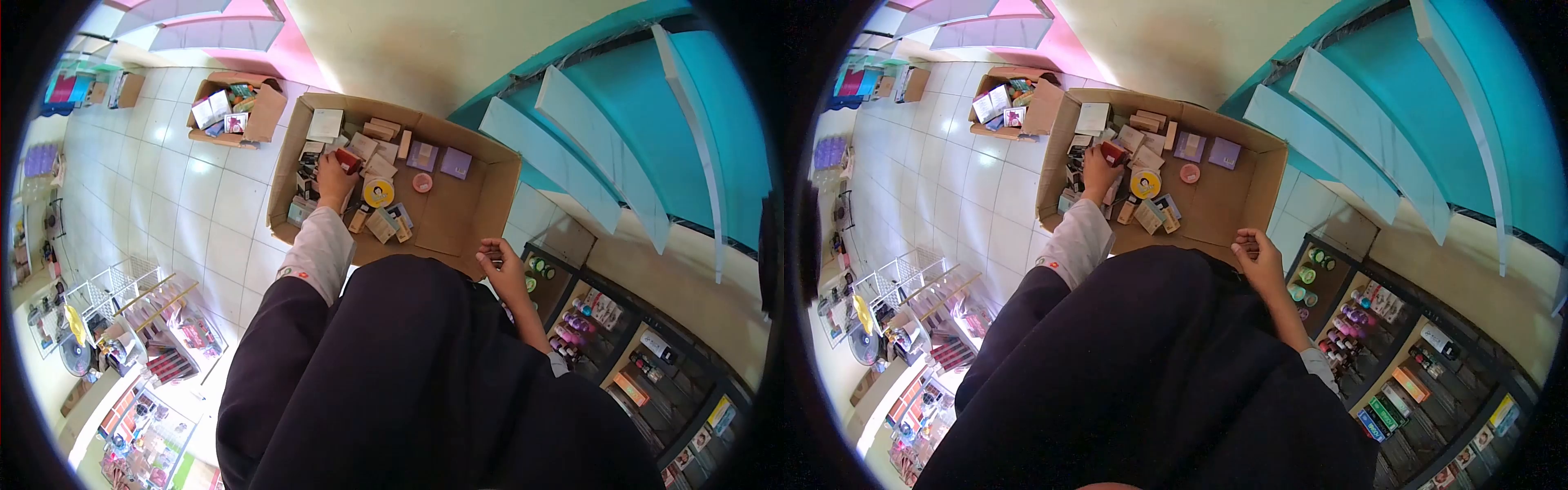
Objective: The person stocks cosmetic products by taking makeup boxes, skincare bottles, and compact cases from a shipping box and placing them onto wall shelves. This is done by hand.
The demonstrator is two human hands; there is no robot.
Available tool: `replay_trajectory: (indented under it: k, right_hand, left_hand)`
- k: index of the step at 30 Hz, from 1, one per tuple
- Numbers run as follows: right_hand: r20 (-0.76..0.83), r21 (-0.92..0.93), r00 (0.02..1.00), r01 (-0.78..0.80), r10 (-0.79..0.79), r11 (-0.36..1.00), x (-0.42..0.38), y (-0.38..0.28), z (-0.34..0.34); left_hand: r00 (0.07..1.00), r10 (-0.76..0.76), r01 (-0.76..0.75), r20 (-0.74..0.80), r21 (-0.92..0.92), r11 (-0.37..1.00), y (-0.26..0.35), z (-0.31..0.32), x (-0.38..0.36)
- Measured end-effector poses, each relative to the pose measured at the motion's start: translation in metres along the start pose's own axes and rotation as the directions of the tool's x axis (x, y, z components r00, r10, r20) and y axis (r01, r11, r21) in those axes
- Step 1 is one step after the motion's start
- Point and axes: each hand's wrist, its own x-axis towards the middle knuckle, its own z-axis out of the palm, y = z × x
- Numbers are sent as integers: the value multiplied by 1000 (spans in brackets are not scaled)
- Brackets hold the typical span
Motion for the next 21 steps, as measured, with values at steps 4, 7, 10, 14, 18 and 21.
replay_trajectory:
  k: [4,7,10,14,18,21]
  right_hand:
    - [16,35,998,65,-66,997,10,-9,0]
    - [28,181,979,193,-201,964,22,-19,4]
    - [-67,307,907,415,-416,856,34,-48,9]
    - [-126,514,937,342,-325,787,9,-112,-18]
    - [-258,450,848,530,-463,719,-6,-140,-65]
    - [-268,318,796,605,-543,729,-32,-173,-123]
  left_hand:
    - [955,132,-213,-264,-308,927,59,-20,-17]
    - [934,235,-340,-268,-468,816,142,-65,-54]
    - [854,411,-515,-319,-629,583,210,-99,-82]
    - [771,507,-617,-385,-650,444,278,-153,-105]
    - [529,692,-844,-490,-390,369,315,-201,-110]
    - [459,747,-864,-482,-439,247,344,-247,-126]
